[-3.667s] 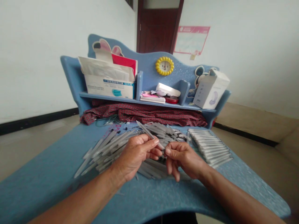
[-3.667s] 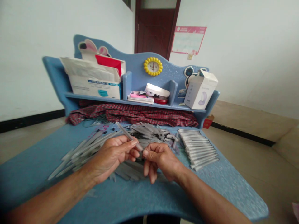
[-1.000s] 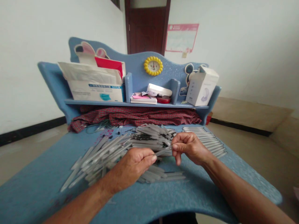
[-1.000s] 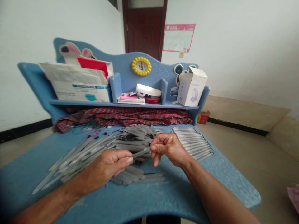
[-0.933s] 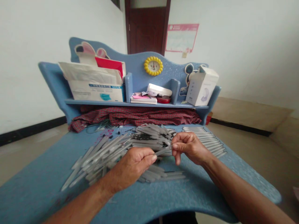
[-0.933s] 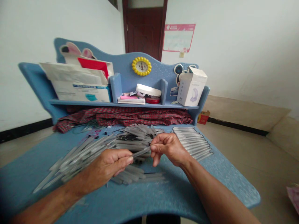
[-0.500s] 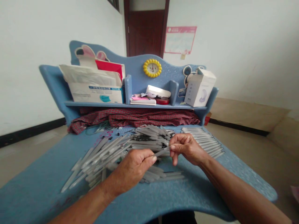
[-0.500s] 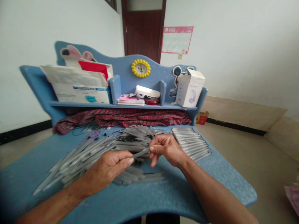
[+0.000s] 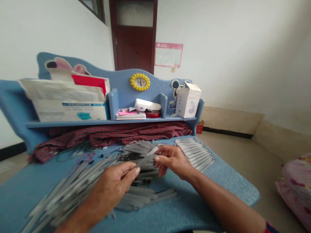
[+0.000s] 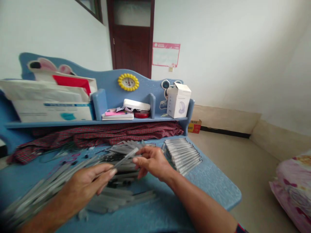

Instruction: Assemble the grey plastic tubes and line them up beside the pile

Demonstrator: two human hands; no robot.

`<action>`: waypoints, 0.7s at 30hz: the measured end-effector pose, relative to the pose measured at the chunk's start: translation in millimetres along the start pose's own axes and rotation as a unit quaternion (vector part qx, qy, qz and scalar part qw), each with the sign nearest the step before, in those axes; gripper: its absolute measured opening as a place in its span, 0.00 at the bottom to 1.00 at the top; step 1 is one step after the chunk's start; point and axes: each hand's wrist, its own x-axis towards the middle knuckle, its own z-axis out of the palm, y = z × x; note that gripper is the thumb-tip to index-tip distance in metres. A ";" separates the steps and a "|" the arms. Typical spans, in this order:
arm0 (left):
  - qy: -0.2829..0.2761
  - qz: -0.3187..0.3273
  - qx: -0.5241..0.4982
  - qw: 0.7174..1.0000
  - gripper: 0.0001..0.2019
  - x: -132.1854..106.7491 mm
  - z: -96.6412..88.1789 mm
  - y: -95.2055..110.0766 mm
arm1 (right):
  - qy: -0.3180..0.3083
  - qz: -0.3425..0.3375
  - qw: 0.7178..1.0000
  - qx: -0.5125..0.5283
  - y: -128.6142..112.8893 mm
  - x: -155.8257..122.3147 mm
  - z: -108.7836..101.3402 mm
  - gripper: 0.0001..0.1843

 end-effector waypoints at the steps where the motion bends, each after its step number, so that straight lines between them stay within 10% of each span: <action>1: -0.002 0.003 -0.005 1.000 0.16 -0.7 1.3 1.1 | -0.026 0.019 0.999 0.018 -1.1 -1.2 3.4 0.21; 11: -0.073 0.012 -0.057 0.996 0.16 -8.0 8.7 14.1 | -0.065 0.004 0.992 0.106 -11.0 -2.6 18.6 0.18; 18: 0.026 0.005 -0.035 0.999 0.17 -4.4 6.3 5.9 | 0.060 -0.132 0.974 -0.177 -71.3 -19.8 -1.8 0.11; 21: 0.050 0.004 -0.019 0.999 0.17 -3.0 6.3 4.3 | 0.098 -0.152 0.903 -0.391 -93.0 -26.6 -22.7 0.10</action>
